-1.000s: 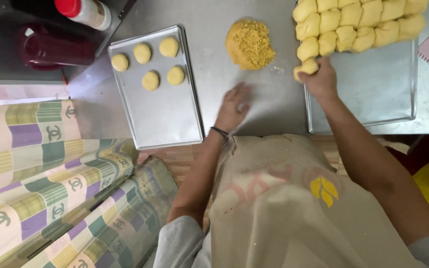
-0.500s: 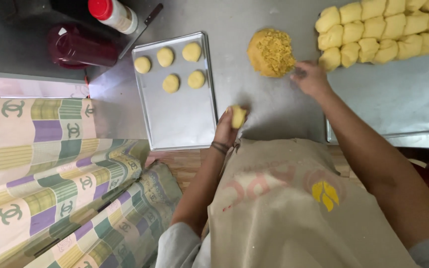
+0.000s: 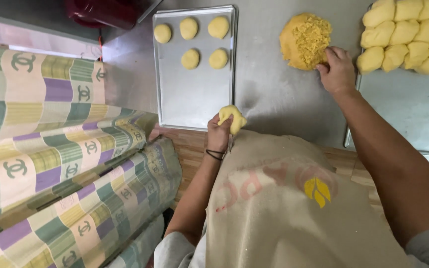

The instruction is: Shaping small portions of dough into balls and arranging them on baking trays in a bakery.

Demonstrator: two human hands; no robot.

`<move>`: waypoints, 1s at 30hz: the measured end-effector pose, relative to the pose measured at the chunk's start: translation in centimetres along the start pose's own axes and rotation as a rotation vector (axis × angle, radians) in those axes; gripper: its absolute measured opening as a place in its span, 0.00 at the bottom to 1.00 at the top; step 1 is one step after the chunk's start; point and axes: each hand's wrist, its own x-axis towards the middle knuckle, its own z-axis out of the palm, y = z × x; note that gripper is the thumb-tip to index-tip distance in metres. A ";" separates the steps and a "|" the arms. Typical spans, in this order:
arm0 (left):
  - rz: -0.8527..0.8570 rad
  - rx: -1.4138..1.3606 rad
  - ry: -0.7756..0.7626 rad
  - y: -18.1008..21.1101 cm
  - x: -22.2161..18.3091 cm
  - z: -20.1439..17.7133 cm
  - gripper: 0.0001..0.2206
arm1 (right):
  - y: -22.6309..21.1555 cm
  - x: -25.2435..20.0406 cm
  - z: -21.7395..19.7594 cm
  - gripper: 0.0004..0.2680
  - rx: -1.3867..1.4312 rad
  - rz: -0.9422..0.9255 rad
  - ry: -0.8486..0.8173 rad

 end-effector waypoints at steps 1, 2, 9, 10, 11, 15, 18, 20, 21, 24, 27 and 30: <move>0.000 -0.003 0.009 0.0 0.0 0.6 0.11 | 0.7 0.0 0.6 0.16 0.005 -0.007 -0.004; 0.033 -0.042 0.039 0.0 0.0 1.4 0.11 | 1.5 -0.1 1.1 0.12 -0.018 -0.047 0.032; 0.079 -0.167 -0.061 4.2 -2.2 5.4 0.17 | 1.2 -1.1 -2.5 0.25 -0.117 -0.109 -0.241; 0.068 -0.166 -0.053 3.2 -2.4 5.9 0.17 | 1.3 -1.3 -2.4 0.25 -0.111 -0.108 -0.253; 0.071 -0.104 -0.004 2.4 -2.2 6.2 0.13 | 1.2 -1.0 -2.1 0.21 -0.107 -0.120 -0.193; 0.054 -0.112 -0.006 3.1 -3.9 9.1 0.20 | 2.1 0.1 0.3 0.05 -0.053 -0.159 0.033; 0.035 -0.334 -0.078 1.4 -3.0 8.0 0.19 | 2.1 0.3 -1.0 0.03 0.095 -0.004 -0.031; 0.002 -0.191 -0.013 2.6 -2.7 7.5 0.15 | 2.6 -0.3 -2.2 0.06 0.128 -0.012 -0.013; -0.053 -0.038 0.054 2.8 -3.3 7.0 0.15 | 2.6 -1.8 -2.8 0.10 0.167 -0.004 -0.009; -0.034 -0.074 0.117 1.5 -2.2 6.8 0.13 | 1.1 -2.8 -2.3 0.14 0.011 0.004 -0.061; 0.106 -0.180 0.117 0.5 -0.9 7.8 0.12 | 2.5 -4.2 2.1 0.10 0.154 0.118 -0.108; 0.156 -0.182 0.053 0.6 -0.2 7.6 0.13 | -3.4 -4.8 -2.8 0.15 0.669 0.498 -0.231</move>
